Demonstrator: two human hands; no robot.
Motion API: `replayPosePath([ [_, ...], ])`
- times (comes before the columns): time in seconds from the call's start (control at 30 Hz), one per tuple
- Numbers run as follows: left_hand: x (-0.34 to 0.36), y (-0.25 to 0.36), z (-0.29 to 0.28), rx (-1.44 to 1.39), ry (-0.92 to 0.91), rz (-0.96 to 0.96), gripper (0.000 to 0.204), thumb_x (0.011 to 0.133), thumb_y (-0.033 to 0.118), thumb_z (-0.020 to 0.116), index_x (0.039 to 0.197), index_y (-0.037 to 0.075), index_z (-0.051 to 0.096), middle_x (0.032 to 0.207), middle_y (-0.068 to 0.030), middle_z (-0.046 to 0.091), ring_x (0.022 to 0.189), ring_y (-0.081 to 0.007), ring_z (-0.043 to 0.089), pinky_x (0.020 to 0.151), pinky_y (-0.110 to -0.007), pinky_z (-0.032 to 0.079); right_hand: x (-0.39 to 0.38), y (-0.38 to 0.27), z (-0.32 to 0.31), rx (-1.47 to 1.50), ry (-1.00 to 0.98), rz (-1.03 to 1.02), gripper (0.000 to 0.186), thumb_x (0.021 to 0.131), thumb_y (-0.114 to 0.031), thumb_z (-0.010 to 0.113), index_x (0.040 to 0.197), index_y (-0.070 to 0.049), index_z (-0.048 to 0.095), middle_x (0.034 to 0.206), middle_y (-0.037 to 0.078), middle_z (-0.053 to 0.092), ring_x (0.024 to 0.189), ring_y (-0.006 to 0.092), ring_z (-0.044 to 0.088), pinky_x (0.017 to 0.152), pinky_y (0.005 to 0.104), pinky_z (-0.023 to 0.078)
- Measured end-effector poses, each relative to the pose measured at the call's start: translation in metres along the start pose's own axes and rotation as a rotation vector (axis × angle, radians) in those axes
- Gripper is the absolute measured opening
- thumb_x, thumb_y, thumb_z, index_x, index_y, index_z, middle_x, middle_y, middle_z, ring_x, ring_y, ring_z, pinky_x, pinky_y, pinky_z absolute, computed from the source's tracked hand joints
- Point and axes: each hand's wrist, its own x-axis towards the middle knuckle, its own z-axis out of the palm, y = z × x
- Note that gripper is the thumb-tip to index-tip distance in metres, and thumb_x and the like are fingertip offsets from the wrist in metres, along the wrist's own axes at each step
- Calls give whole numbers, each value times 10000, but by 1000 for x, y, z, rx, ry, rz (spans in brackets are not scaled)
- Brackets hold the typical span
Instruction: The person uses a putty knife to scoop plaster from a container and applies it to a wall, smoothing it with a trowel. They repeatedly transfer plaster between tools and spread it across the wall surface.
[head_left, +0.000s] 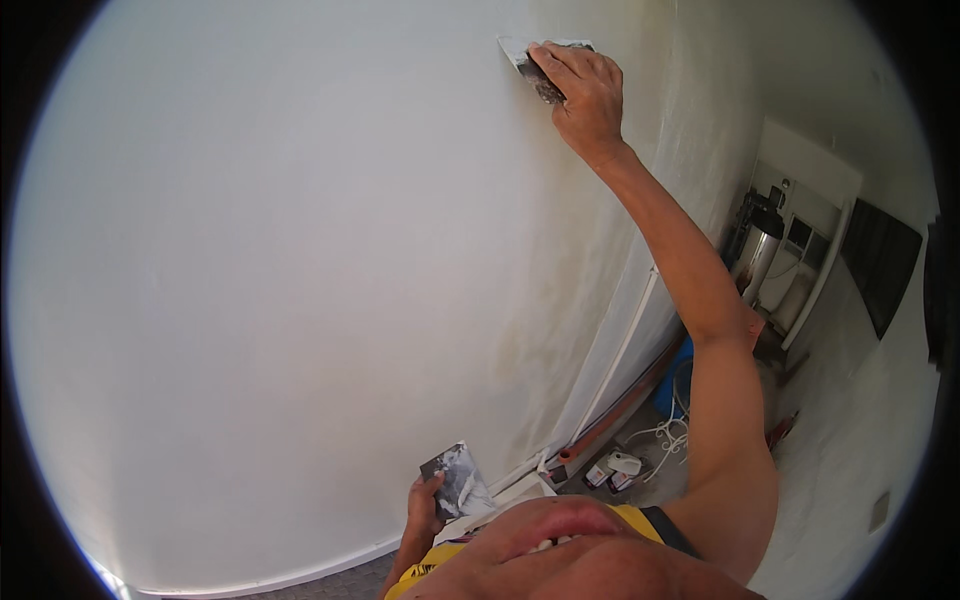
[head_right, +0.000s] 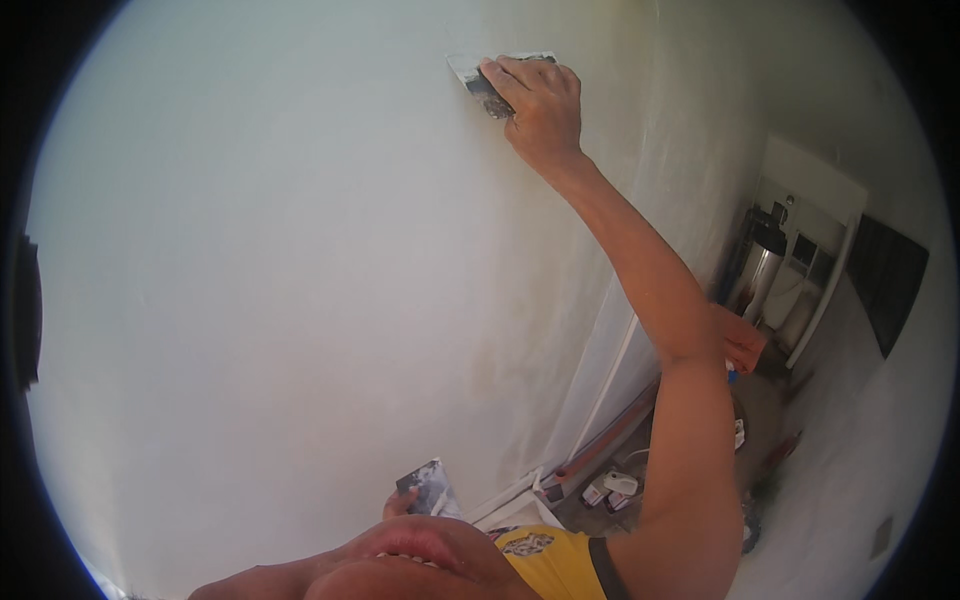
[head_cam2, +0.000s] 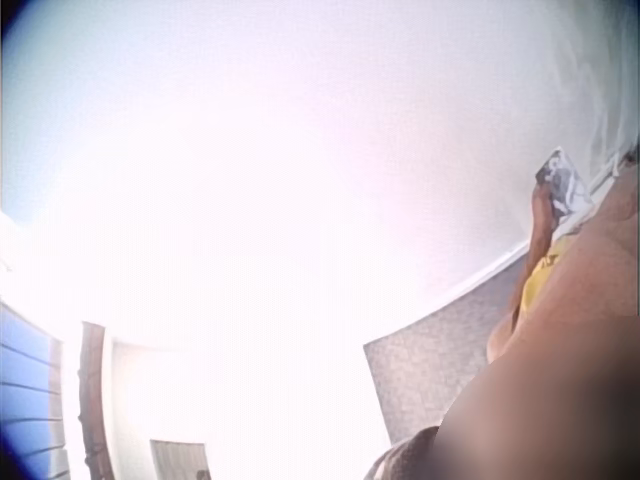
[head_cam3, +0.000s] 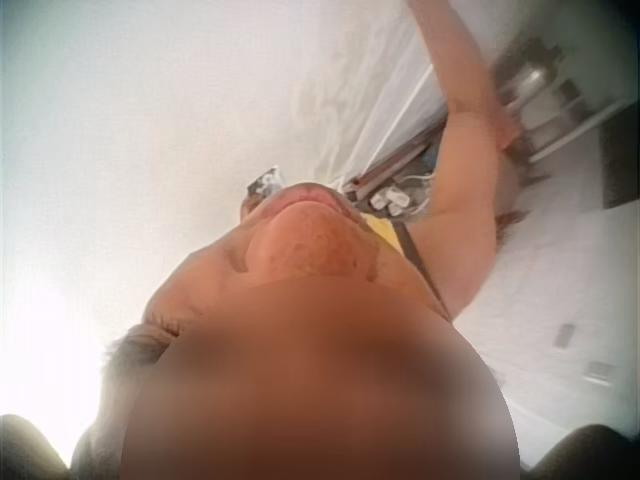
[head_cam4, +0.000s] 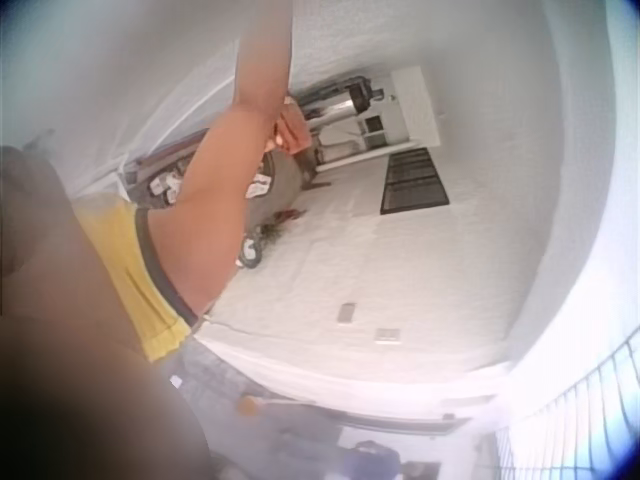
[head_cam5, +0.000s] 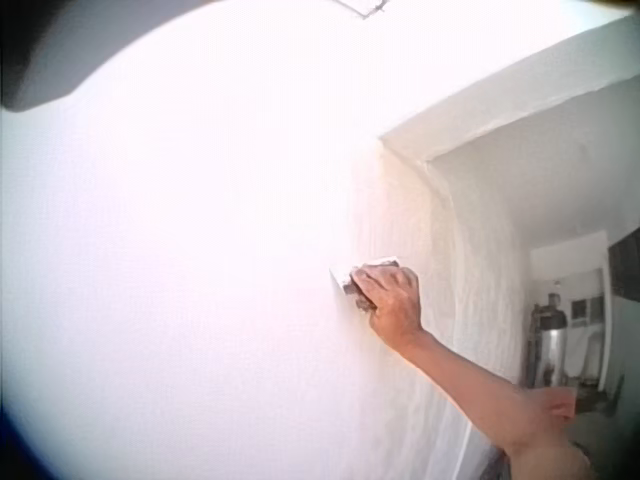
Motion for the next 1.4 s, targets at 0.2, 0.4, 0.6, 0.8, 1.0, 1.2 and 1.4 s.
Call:
replayPosePath([
  [0.2,1,-4,-6,29,-35,7,238,993,121,585,1196,1,618,1053,-108,720,893,-231,727,812,-394,606,14,28,-50,65,-59,-56,632,796,101,646,1315,-254,707,1255,-50,706,1160,218,625,1088,467,381],
  [0.4,12,-6,-16,-6,-57,-64,249,997,113,577,1219,4,608,1061,-110,718,892,-241,728,807,-404,614,153,74,-13,0,68,-152,290,993,-111,561,1220,-92,742,1253,99,738,1121,309,679,967,442,514],
  [0.6,16,-4,-19,16,-76,-103,251,1006,113,568,1227,2,607,1064,-109,717,890,-247,735,792,-419,628,22,9,2,-21,-26,-69,644,780,86,661,1322,-260,696,1262,-44,680,1171,227,613,1093,512,370],
  [0.8,15,4,-16,110,-52,-110,226,1006,108,565,1199,1,614,1053,-114,722,880,-250,736,792,-422,626,-99,-33,-41,41,-241,15,632,777,138,647,1289,-222,733,1262,-11,707,1177,230,627,1081,475,421],
  [1.0,13,4,-15,126,-52,-81,221,1005,102,569,1195,3,619,1044,-113,723,876,-247,734,804,-410,617,71,65,-24,-45,107,-74,456,886,12,573,1268,-188,721,1237,31,729,1146,275,664,1019,465,463],
  [1.2,22,-11,-25,48,-23,-112,229,1006,106,562,1204,6,617,1054,-109,723,888,-247,735,808,-409,616,172,103,19,31,100,-160,314,971,-60,544,1219,-76,736,1209,96,754,1138,299,691,984,459,497],
  [1.4,24,-10,-28,-25,-70,-200,242,1005,108,555,1221,9,606,1076,-110,717,900,-250,735,814,-415,617,55,53,27,-104,4,-10,728,784,128,596,1369,-297,673,1302,-45,693,1228,219,608,1137,471,357],
])
